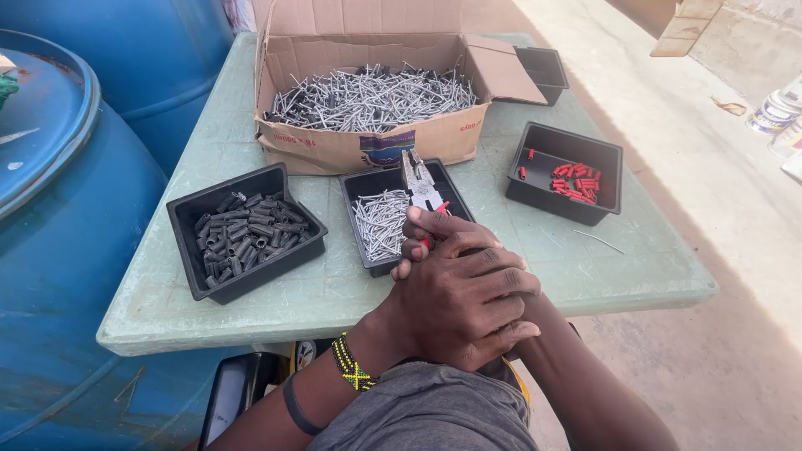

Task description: The person uses red-handled pliers to cut nails one at a time from a cardboard box and places the cut pieces into a black tray. The person repeats this process throughout the clip, occasionally reaching into the box to select another nail.

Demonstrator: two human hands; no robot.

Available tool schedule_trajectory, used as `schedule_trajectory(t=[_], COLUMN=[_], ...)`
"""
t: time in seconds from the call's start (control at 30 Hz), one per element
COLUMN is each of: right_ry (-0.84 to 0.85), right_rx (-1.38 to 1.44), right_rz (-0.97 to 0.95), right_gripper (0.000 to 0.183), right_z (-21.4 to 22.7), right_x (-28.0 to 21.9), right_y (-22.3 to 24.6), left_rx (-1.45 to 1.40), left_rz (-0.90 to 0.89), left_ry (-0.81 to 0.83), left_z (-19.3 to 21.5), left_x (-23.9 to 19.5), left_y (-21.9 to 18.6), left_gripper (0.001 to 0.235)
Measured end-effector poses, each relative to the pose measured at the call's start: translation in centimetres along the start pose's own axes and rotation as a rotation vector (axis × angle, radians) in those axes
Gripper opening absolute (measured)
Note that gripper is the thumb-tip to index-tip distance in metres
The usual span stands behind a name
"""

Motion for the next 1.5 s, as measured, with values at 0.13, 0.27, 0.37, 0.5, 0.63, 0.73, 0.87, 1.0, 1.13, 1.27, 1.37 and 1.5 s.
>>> schedule_trajectory(t=[0.13,0.27,0.37,0.5,0.63,0.73,0.87,1.0,1.13,1.27,1.37,1.5], right_ry=[0.009,0.065,0.118,0.045,0.001,0.261,0.192,0.115,0.053,0.03,0.059,0.066], right_rx=[0.093,0.131,0.098,0.141,0.105,0.195,0.105,0.055,0.03,-0.048,-0.108,-0.136], right_rz=[-0.026,-0.055,-0.028,-0.034,-0.037,-0.086,0.006,0.092,0.144,0.22,0.238,0.238], right_gripper=[0.028,0.033,0.035,0.034,0.038,0.037,0.037,0.029,0.025,0.025,0.035,0.036], right_z=[0.5,0.5,0.3,1.0,1.6,1.9,2.7,2.5,1.8,1.0,-0.5,-1.5], right_x=[0.8,1.3,1.3,1.4,1.6,1.5,2.1,1.7,1.3,1.0,0.4,-0.2], right_y=[-0.6,-1.1,-1.0,-1.3,-1.3,-2.0,-0.1,0.7,0.0,-0.3,-0.1,-0.1], left_rx=[-0.005,-0.005,0.005,-0.009,0.044,-0.044,-0.125,-0.299,0.048,0.28,0.235,0.138], left_rz=[0.011,0.015,0.015,0.03,0.021,0.005,0.008,0.113,0.252,0.439,0.576,0.714], left_ry=[0.024,0.041,0.026,0.003,0.034,0.062,0.146,0.16,-0.047,-0.072,-0.081,-0.107], left_z=[-0.2,0.0,0.2,0.0,0.0,0.1,0.5,2.8,4.5,4.2,3.5,3.3], left_x=[-0.3,0.0,0.0,-0.1,0.2,0.2,0.7,1.3,0.2,-2.4,-4.2,-5.2], left_y=[0.3,0.0,-0.2,-0.3,-0.3,-1.0,0.2,2.2,5.5,9.4,11.6,12.9], left_gripper=[0.032,0.03,0.032,0.026,0.031,0.03,0.026,0.024,0.008,0.021,0.013,0.008])
Point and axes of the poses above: each hand's wrist, its own x-axis towards the middle knuckle, its own z-axis out of the back of the hand, y = z × x, the point moved 6 cm from there along x, towards the middle knuckle, and after that the axes turned 4 degrees about x, right-handed, at the moved point
